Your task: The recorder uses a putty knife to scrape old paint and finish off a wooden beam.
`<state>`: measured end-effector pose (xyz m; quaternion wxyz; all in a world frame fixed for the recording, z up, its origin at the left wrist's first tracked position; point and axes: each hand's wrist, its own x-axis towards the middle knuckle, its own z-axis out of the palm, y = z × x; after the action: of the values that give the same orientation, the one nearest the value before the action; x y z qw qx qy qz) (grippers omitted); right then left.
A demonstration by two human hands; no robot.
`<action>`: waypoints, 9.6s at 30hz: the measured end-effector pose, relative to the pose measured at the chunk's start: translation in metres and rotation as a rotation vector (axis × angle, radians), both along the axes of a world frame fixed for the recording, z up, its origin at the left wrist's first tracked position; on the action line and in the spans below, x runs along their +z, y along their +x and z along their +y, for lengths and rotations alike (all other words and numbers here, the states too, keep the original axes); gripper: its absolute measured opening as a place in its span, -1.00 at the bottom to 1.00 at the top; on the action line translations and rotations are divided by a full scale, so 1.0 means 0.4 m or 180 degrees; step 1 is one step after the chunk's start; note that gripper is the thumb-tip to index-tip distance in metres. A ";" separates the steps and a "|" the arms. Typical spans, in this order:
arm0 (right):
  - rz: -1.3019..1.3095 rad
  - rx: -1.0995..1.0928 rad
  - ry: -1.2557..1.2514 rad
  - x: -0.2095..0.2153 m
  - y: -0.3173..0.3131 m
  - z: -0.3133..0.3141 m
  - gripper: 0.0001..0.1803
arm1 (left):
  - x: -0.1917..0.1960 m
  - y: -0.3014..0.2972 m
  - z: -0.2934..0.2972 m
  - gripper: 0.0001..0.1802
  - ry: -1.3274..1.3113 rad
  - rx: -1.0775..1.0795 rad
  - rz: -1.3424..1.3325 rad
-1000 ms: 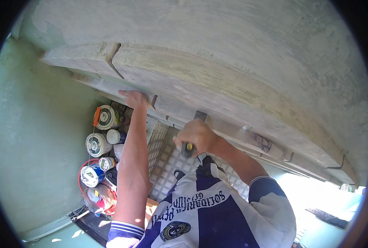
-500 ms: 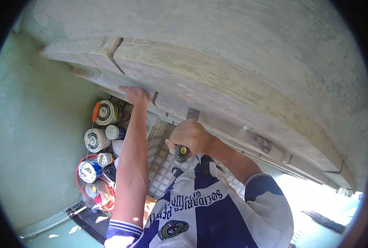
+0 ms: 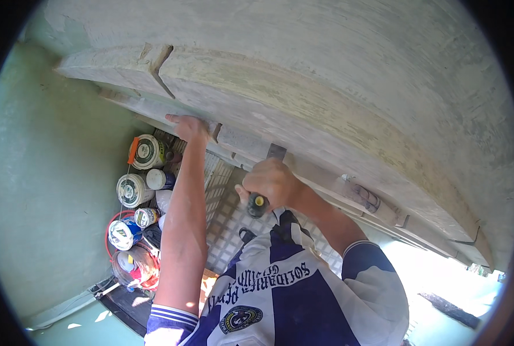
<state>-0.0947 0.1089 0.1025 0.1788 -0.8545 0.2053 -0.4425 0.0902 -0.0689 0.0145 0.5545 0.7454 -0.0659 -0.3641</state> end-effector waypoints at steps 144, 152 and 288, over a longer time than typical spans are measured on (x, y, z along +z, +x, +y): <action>-0.0509 0.0153 0.0196 -0.033 0.097 -0.103 -0.70 | -0.018 0.006 -0.006 0.10 0.0112 -0.0074 -0.0103; -0.0129 0.0227 0.0264 -0.030 0.096 -0.101 -0.72 | -0.035 0.016 -0.013 0.12 0.0141 -0.0011 -0.0072; 0.0209 -0.0040 0.0345 -0.019 0.132 -0.103 -0.75 | 0.000 0.001 0.007 0.01 0.0117 0.0066 -0.0114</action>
<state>-0.0418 0.0678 0.0949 0.2151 -0.8563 0.2401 -0.4036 0.0906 -0.0661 0.0144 0.5432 0.7625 -0.0614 -0.3460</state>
